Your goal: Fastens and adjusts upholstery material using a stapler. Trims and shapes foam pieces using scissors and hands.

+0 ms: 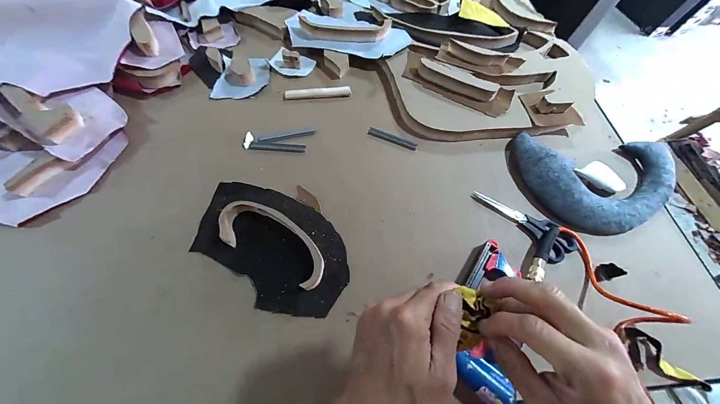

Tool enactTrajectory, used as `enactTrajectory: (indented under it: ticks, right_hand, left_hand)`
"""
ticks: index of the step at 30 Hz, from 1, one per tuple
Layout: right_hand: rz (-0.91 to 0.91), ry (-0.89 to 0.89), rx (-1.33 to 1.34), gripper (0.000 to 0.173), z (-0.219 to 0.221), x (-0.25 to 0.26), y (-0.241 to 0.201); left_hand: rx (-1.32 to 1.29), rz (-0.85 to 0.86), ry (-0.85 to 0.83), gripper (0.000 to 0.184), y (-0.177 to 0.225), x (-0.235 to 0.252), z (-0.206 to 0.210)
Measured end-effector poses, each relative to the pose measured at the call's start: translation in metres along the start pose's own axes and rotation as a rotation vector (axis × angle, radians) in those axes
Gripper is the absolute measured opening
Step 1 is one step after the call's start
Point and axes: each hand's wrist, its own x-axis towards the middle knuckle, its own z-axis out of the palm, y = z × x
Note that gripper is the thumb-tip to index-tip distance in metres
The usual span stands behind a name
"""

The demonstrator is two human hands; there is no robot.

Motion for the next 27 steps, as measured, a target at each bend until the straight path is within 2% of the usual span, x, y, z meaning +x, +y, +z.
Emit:
enactTrajectory:
  ticks: [4,8,12,15,19,21,24,27]
  right_hand:
    - [0.037,-0.018,0.071,0.01,-0.01,-0.001,0.002]
    - [0.102,0.002,0.083,0.018,-0.023,-0.002,0.006]
    - [-0.046,0.038,-0.172,0.014,-0.027,-0.007,0.013]
    - [-0.125,0.027,-0.199,0.015,-0.032,-0.01,0.021]
    - [-0.061,-0.163,0.078,0.017,-0.046,-0.013,0.038]
    - [-0.035,-0.242,0.166,0.018,-0.047,-0.019,0.04]
    - [0.024,-0.294,0.296,0.02,-0.04,-0.03,0.04]
    - [0.139,-0.273,0.471,0.021,-0.026,-0.045,0.039]
  left_hand:
    - [-0.014,-0.075,0.03,0.049,0.016,-0.004,0.006]
    - [0.156,-0.054,0.11,0.05,0.037,-0.015,0.026]
    - [0.274,-0.063,0.087,0.049,0.051,-0.02,0.04]
    - [0.302,-0.043,-0.016,0.05,0.059,-0.023,0.045]
    - [0.289,0.012,-0.233,0.046,0.067,-0.028,0.039]
    - [0.269,0.003,-0.289,0.043,0.067,-0.033,0.038]
    - [0.182,-0.047,-0.359,0.037,0.063,-0.041,0.036]
    - [0.145,-0.074,-0.39,0.035,0.061,-0.051,0.037]
